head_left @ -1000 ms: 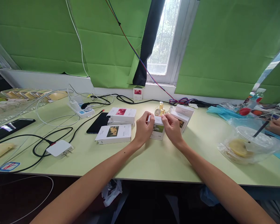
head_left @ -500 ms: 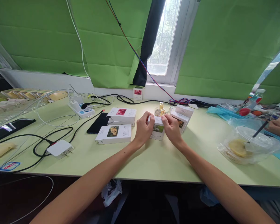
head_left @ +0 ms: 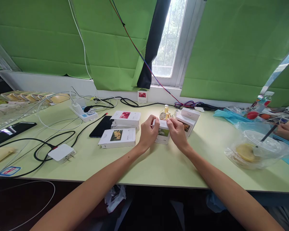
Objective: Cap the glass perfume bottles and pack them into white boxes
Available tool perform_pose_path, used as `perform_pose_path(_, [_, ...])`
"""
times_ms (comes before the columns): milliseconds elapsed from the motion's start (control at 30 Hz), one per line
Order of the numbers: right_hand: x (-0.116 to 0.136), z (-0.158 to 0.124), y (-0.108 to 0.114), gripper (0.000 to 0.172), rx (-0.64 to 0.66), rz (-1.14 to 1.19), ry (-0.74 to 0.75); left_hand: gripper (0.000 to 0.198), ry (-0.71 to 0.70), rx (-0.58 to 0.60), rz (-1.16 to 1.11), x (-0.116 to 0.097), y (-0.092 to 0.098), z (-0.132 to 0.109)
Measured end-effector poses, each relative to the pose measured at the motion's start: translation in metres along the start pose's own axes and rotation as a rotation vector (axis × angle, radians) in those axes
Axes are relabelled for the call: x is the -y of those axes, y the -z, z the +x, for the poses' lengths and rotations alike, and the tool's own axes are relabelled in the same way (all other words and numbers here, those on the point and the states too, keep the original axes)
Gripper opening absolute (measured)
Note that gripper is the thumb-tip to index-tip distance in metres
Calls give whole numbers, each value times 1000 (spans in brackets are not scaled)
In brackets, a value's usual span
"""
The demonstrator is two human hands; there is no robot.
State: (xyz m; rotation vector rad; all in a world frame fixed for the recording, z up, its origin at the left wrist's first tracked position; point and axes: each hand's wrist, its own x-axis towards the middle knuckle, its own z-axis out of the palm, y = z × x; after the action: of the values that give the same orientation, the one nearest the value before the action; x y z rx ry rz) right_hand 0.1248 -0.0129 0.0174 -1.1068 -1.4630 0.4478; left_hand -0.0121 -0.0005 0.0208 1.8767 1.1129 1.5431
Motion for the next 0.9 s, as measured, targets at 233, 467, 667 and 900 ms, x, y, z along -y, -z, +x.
perform_pose_path(233, [1, 0, 0, 37, 4, 9, 3, 25, 0, -2, -2, 1, 0, 0])
perform_pose_path(467, [1, 0, 0, 37, 3, 9, -1, 25, 3, -1, -9, 1, -1, 0])
perform_pose_path(667, [1, 0, 0, 37, 9, 13, -11, 25, 7, -3, 2, -1, 0, -1])
perform_pose_path(900, [3, 0, 0, 36, 15, 8, -19, 28, 3, -4, 12, -1, 0, -1])
